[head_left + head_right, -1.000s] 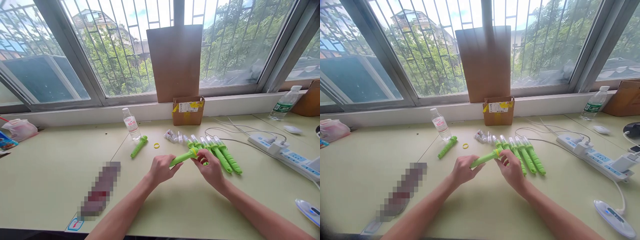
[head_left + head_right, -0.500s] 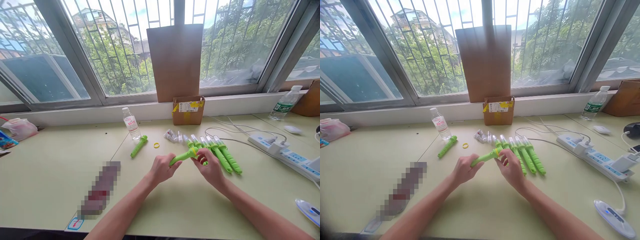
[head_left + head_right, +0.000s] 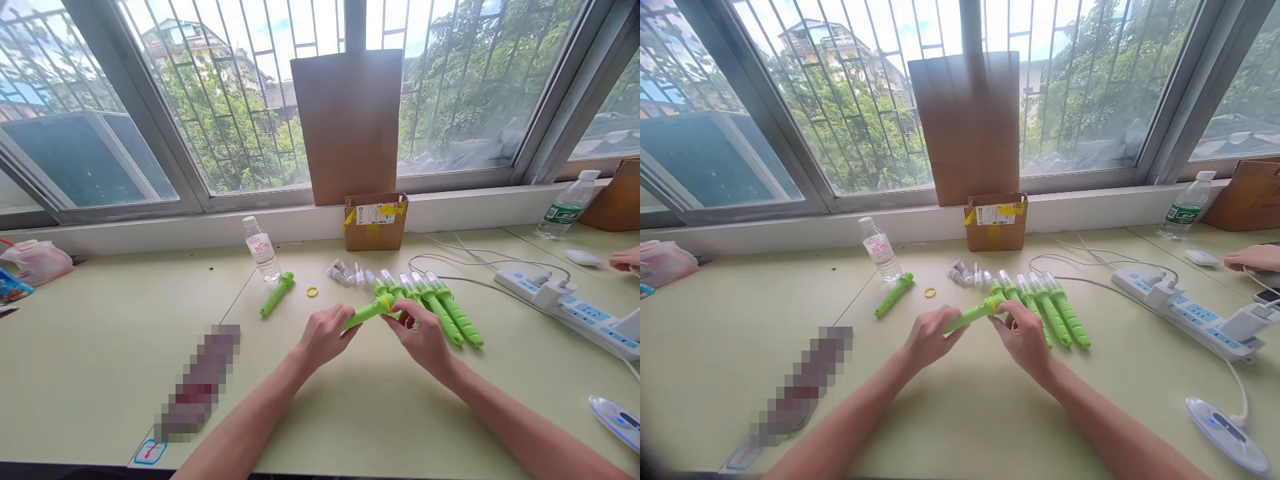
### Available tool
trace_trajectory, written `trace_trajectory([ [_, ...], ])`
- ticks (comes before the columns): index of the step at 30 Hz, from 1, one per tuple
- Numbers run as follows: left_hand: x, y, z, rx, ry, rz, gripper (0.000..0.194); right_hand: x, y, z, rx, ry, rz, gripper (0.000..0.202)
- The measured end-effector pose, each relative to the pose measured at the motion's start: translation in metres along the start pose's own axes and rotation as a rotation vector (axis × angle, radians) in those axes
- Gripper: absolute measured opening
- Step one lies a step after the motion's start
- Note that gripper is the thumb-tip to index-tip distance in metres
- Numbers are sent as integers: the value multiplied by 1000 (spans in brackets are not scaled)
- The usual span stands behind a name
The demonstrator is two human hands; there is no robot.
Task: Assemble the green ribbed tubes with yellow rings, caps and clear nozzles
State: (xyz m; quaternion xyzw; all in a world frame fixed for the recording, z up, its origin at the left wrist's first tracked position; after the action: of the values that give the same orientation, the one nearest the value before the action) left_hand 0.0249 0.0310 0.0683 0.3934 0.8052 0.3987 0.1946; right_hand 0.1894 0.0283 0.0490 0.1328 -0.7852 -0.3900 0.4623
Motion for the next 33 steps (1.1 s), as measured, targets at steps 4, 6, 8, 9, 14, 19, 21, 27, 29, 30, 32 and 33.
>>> trace_trajectory([
  [4, -3, 2, -7, -64, 52, 40, 11, 2, 1, -1, 1, 35, 5, 6],
  [6, -2, 1, -8, -76, 46, 42, 13, 1, 1, 1, 21, 34, 17, 6],
  [8, -1, 0, -8, -72, 32, 36, 14, -1, 0, 4, 43, 24, 31, 7],
  [9, -1, 0, -7, -65, 26, 34, 14, -2, 0, 5, 54, 17, 36, 8],
  [14, -1, -3, -2, -27, 23, 18, 17, -7, -2, 13, 109, -16, 57, 18],
  [19, -1, -3, 0, 2, 13, -4, 20, -8, -3, 13, 94, -19, 46, 12],
  [21, 0, -3, 0, 8, 12, -22, 21, -6, -3, 11, 81, -13, 34, 10],
  [27, 3, -4, 1, 21, -16, -60, 21, -3, -2, 8, 63, 23, 18, 9],
  [29, 5, -4, 2, 22, -40, -89, 21, 0, -2, 7, 62, 34, 12, 8],
  [30, 7, -4, 2, 25, -59, -113, 21, 1, -2, 7, 61, 36, 9, 7],
  [32, 11, -5, 4, 38, -118, -187, 20, 1, -1, 6, 56, 34, 10, 6],
  [33, 14, -5, 6, 52, -159, -235, 20, 1, -1, 6, 56, 31, 11, 6],
])
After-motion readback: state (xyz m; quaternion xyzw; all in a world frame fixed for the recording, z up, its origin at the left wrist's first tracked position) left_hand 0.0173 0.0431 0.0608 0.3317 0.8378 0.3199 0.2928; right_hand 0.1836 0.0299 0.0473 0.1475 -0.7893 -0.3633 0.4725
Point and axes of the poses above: each hand's wrist, its own y-axis towards the middle knuckle, its own z-axis out of the palm, x = y × z, the point moved 10 cm from there along y, towards the middle knuckle, and after that the axes turned 7 degrees about -x, right-handed, at the moved point
